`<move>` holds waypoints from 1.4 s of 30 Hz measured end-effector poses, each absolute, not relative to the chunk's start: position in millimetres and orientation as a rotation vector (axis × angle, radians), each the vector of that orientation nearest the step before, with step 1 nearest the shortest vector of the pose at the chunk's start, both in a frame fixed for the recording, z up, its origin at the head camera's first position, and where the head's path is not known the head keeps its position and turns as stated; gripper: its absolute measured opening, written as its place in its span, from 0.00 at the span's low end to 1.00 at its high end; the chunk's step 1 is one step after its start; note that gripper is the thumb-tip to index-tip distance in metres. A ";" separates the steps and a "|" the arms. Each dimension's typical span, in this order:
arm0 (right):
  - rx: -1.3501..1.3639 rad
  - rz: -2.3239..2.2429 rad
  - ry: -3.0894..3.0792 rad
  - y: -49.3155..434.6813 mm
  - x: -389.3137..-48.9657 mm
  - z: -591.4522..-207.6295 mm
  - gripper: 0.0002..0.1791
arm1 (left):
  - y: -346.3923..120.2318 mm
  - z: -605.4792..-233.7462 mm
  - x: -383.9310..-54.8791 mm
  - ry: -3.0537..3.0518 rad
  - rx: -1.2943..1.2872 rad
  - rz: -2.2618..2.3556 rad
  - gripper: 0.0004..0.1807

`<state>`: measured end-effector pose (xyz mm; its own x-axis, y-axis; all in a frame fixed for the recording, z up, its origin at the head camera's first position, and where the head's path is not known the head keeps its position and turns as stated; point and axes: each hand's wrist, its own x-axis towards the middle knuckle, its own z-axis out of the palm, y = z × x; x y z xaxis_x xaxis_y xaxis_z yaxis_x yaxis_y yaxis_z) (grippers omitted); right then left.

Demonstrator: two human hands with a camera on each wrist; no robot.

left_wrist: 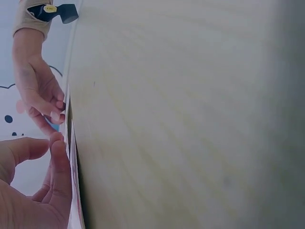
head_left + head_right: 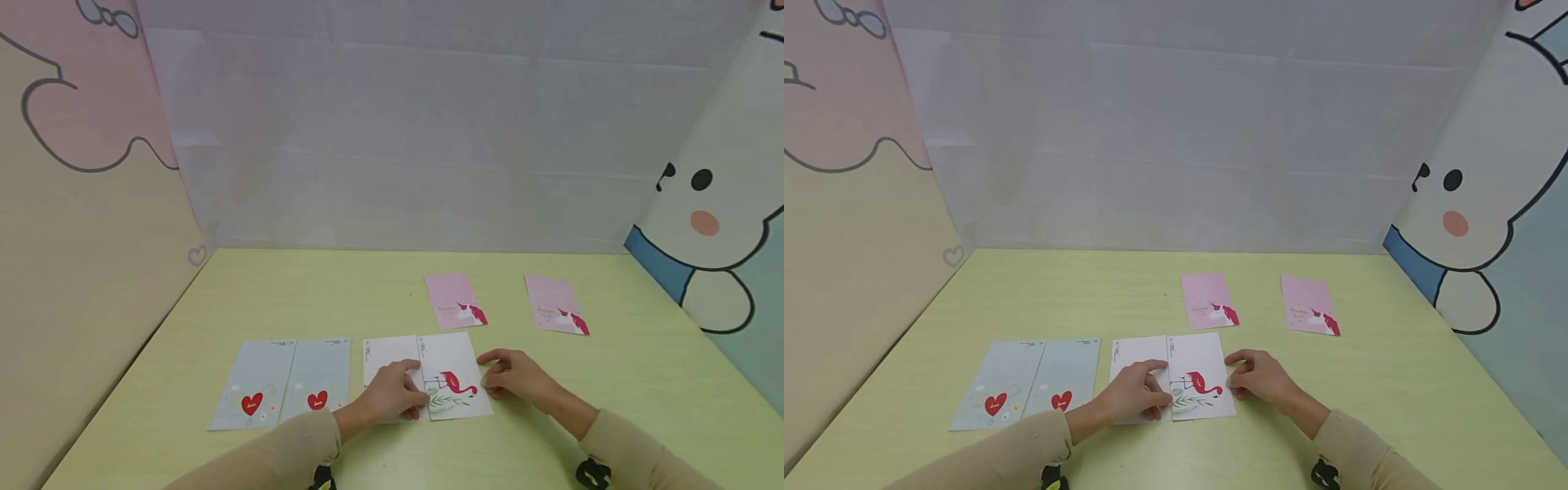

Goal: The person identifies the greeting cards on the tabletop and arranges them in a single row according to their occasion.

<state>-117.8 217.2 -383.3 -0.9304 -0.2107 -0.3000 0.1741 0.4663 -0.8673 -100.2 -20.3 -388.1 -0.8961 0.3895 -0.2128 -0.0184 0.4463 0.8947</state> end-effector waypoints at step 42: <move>0.221 -2.005 1.936 244.7 -214.4 -364.8 0.31 | 30.4 -380.4 -203.5 2.032 -0.218 2.029 0.34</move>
<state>-214.4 244.7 -364.8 -0.9288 -0.1369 -0.3444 0.3490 -0.0104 -0.9371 -203.5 30.4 -380.4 -0.9547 0.0776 -0.2873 -0.2872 0.0124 0.9578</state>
